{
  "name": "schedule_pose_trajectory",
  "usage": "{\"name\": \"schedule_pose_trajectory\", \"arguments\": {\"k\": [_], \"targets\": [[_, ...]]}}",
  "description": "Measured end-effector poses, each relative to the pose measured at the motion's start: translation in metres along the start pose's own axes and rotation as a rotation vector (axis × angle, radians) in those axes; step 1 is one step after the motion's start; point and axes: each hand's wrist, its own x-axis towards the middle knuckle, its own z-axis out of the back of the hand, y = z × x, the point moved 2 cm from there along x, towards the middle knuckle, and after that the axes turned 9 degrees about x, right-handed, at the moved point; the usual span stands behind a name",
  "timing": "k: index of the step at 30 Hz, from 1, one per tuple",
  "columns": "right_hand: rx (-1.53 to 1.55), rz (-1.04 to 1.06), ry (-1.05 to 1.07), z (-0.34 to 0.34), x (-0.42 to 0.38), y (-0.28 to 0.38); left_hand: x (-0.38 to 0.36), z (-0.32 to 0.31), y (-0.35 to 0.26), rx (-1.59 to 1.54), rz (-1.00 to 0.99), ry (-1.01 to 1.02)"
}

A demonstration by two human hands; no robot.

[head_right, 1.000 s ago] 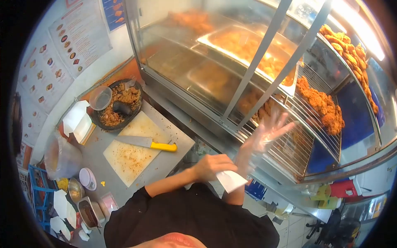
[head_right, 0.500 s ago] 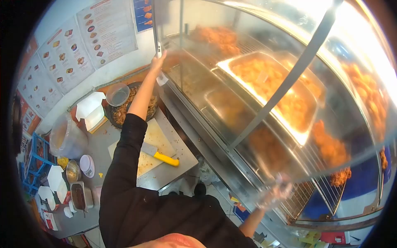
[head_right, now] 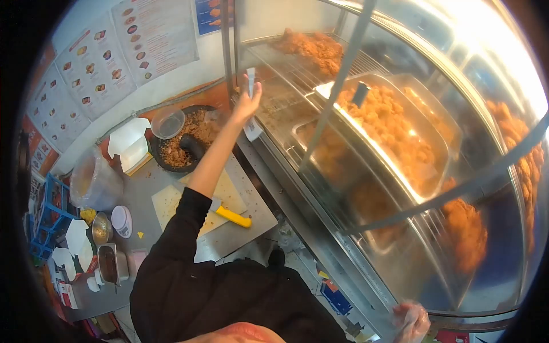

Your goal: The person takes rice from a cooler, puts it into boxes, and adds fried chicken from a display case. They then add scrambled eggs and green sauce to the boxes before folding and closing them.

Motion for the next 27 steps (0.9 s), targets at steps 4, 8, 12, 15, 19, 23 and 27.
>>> {"name": "schedule_pose_trajectory", "arguments": {"k": [4, 8, 12, 15, 19, 23, 27], "targets": [[0.472, 0.688, 0.548, -0.117, 0.039, 0.035, -0.056, 0.009, -0.035, -0.061, -0.025, 0.078], [0.891, 0.493, 0.784, -0.276, 0.05, 0.088, -0.106, 0.065, -0.054, -0.668, 0.161, 0.639], [1.162, 0.133, 1.059, -0.369, 0.028, 0.113, -0.179, 0.155, -0.07, -0.928, 0.191, 0.419], [1.226, 0.037, 1.394, -0.424, 0.01, 0.121, -0.18, 0.2, -0.026, -0.688, 0.27, -0.035], [1.19, 0.487, 1.265, -0.501, 0.025, 0.168, -0.191, 0.242, 0.003, -0.526, 0.158, -0.466], [1.517, 0.272, 1.044, -0.581, 0.088, 0.212, -0.178, 0.231, -0.07, -0.153, -0.294, -0.364], [1.492, 0.277, 1.081, -0.604, 0.091, 0.222, -0.151, 0.199, -0.031, -0.308, -0.315, -0.298]]}}
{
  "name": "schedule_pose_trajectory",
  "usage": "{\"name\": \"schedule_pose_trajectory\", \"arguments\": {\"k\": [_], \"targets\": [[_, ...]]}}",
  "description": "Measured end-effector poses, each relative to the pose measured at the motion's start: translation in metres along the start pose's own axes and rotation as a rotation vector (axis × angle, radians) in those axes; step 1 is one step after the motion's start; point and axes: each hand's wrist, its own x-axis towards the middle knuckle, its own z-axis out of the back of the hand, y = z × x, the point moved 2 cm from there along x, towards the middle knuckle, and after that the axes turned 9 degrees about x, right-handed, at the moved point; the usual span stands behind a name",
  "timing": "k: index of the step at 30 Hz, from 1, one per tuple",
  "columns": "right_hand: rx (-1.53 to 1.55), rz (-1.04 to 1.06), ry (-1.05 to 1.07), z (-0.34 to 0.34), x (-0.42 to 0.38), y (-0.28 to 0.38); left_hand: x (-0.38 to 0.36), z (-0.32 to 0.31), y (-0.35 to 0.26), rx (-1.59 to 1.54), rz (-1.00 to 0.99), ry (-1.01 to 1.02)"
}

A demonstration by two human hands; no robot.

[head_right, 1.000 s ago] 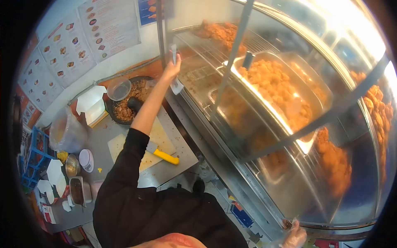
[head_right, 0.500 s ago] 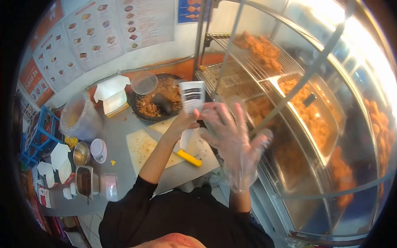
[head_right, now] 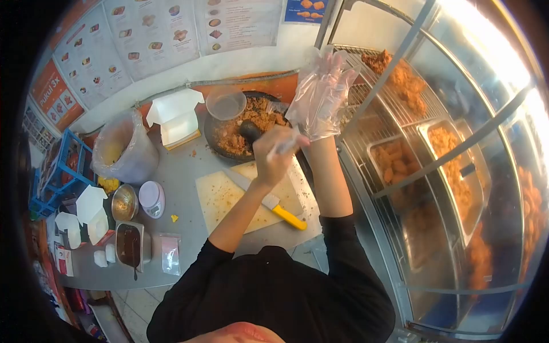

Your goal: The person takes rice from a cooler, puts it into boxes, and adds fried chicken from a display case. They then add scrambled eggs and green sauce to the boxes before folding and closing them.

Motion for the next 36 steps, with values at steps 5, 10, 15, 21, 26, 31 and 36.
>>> {"name": "schedule_pose_trajectory", "arguments": {"k": [5, 10, 15, 21, 26, 31, 36], "targets": [[-0.857, 0.085, -0.008, 0.034, 0.067, 0.034, 0.005, -0.016, 0.003, 0.03, 0.097, 0.023], [-2.557, 0.537, -0.26, 0.056, 0.079, 0.077, -0.04, 0.028, 0.036, 0.12, 0.273, 0.297], [-2.792, 0.461, -0.505, 0.046, 0.082, 0.084, -0.142, 0.095, 0.057, 0.101, 0.746, 0.089], [-2.43, 0.181, -0.642, 0.111, 0.183, 0.092, -0.219, 0.159, 0.048, 0.118, 1.048, -0.179], [-2.425, -0.02, -0.676, 0.107, 0.201, 0.109, -0.207, 0.192, 0.047, 0.326, 1.035, -0.309], [-2.125, 1.051, -0.014, 0.028, 0.092, 0.063, -0.086, 0.117, 0.109, 0.662, 0.595, 0.141], [-2.09, -0.376, 0.657, 0.063, 0.013, -0.049, -0.057, 0.053, 0.141, 0.791, 0.743, 0.452]]}}
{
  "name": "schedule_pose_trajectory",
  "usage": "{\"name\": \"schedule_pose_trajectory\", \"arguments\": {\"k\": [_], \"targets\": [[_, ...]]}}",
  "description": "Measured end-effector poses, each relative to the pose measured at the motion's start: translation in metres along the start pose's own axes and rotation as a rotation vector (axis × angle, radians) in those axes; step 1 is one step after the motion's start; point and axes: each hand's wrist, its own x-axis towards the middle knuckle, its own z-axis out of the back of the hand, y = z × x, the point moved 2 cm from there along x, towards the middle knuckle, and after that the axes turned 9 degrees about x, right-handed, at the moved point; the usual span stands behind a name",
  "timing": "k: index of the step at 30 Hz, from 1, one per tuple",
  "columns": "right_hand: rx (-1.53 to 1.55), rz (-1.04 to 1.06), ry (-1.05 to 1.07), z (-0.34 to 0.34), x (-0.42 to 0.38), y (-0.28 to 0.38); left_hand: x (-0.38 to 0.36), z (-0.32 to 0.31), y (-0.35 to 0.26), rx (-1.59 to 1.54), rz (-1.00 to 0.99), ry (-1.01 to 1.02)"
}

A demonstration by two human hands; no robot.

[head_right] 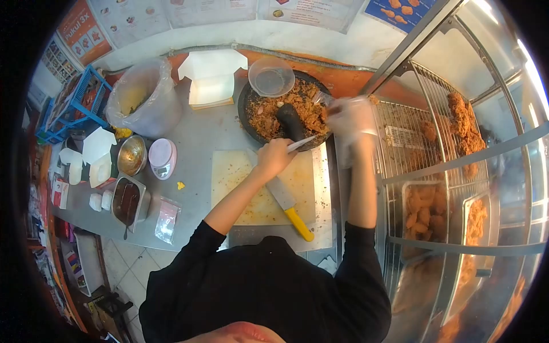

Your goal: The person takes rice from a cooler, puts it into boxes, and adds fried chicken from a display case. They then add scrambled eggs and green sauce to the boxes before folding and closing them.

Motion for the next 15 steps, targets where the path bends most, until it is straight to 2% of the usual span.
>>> {"name": "schedule_pose_trajectory", "arguments": {"k": [1, 2, 3, 5, 6, 7, 8, 9, 11, 12, 14, 15], "targets": [[-0.135, 0.114, 0.211, -0.044, 0.012, -0.008, 0.001, 0.0, 0.004, -0.025, 0.059, 0.037], [-0.222, 0.063, 0.258, -0.083, 0.012, -0.012, -0.001, 0.0, 0.018, -0.062, 0.06, 0.0], [-0.182, 0.204, 0.302, -0.126, 0.029, -0.035, -0.007, 0.001, 0.039, -0.099, 0.061, -0.039], [-0.021, 0.24, 0.043, -0.132, 0.027, -0.024, -0.028, 0.012, 0.077, -0.259, 0.208, 0.02], [-0.018, 0.248, 0.043, -0.137, 0.028, -0.02, -0.045, 0.028, 0.087, -0.349, 0.25, 0.001], [0.017, 0.305, -0.074, -0.139, 0.028, -0.014, -0.065, 0.044, 0.095, -0.437, 0.292, -0.016], [0.055, 0.361, -0.194, -0.143, 0.028, -0.006, -0.085, 0.049, 0.109, -0.533, 0.304, -0.094], [0.062, 0.363, -0.194, -0.15, 0.022, 0.007, -0.107, 0.053, 0.123, -0.628, 0.315, -0.173], [0.176, -0.107, -0.295, -0.159, 0.005, 0.024, -0.155, 0.064, 0.146, -0.6, 0.432, -0.237], [0.178, -0.101, -0.295, -0.165, 0.004, 0.025, -0.178, 0.067, 0.156, -0.618, 0.491, -0.283], [0.1, -0.378, 0.046, -0.188, -0.002, 0.017, -0.221, 0.065, 0.172, -0.62, 0.606, -0.357], [0.098, -0.376, 0.054, -0.191, -0.001, 0.015, -0.238, 0.064, 0.177, -0.6, 0.657, -0.387]]}}
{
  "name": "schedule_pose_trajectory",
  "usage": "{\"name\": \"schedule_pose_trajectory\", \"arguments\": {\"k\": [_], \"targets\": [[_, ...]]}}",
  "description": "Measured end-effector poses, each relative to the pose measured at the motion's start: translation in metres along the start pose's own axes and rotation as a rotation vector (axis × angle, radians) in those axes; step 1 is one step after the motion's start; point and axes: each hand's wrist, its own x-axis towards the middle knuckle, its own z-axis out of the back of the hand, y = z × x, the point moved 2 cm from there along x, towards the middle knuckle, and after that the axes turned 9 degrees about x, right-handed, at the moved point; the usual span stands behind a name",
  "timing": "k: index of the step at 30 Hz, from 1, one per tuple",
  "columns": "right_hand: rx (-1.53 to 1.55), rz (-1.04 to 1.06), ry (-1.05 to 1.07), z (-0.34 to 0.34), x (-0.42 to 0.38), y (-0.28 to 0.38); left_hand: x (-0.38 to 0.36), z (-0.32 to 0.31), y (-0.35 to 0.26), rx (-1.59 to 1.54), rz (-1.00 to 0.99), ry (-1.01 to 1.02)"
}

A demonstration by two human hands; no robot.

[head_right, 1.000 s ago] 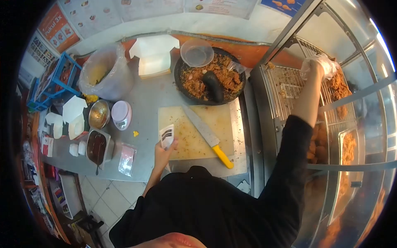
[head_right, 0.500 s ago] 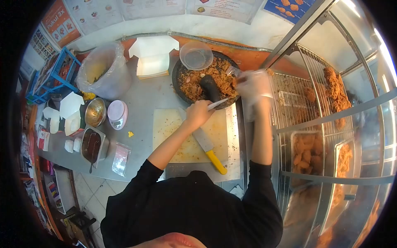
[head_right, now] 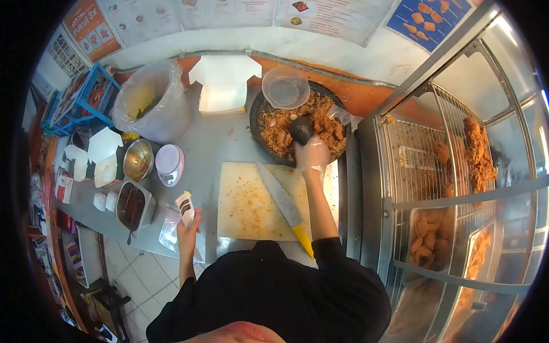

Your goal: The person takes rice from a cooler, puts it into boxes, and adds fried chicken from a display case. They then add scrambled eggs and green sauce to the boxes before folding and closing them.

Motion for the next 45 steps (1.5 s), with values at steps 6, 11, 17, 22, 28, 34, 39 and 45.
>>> {"name": "schedule_pose_trajectory", "arguments": {"k": [6, 11, 17, 22, 28, 34, 39, 45], "targets": [[0.583, 0.164, 0.152, -0.012, 0.036, -0.045, -0.043, 0.026, 0.005, -0.084, 0.066, -0.125], [1.544, 0.124, 0.163, 0.051, 0.006, -0.007, -0.054, 0.043, 0.007, -0.107, 0.089, -0.19], [1.784, 0.08, 0.221, 0.137, 0.023, -0.002, -0.057, 0.052, 0.01, -0.107, 0.079, -0.251], [2.019, 0.174, 0.018, 0.177, 0.019, 0.017, -0.062, 0.047, 0.007, -0.107, 0.062, -0.214], [0.943, 0.398, -0.52, 0.16, 0.003, 0.059, -0.066, 0.043, 0.001, -0.108, 0.061, -0.234], [0.015, 0.405, 0.135, 0.047, 0.115, 0.025, -0.079, 0.04, -0.017, -0.133, 0.011, -0.245], [0.36, 0.365, 0.027, 0.11, 0.09, 0.063, -0.097, 0.046, 0.01, -0.086, 0.064, -0.31], [-0.247, 0.254, 0.099, 0.04, 0.095, 0.026, -0.105, 0.045, 0.004, -0.083, 0.024, -0.412]]}}
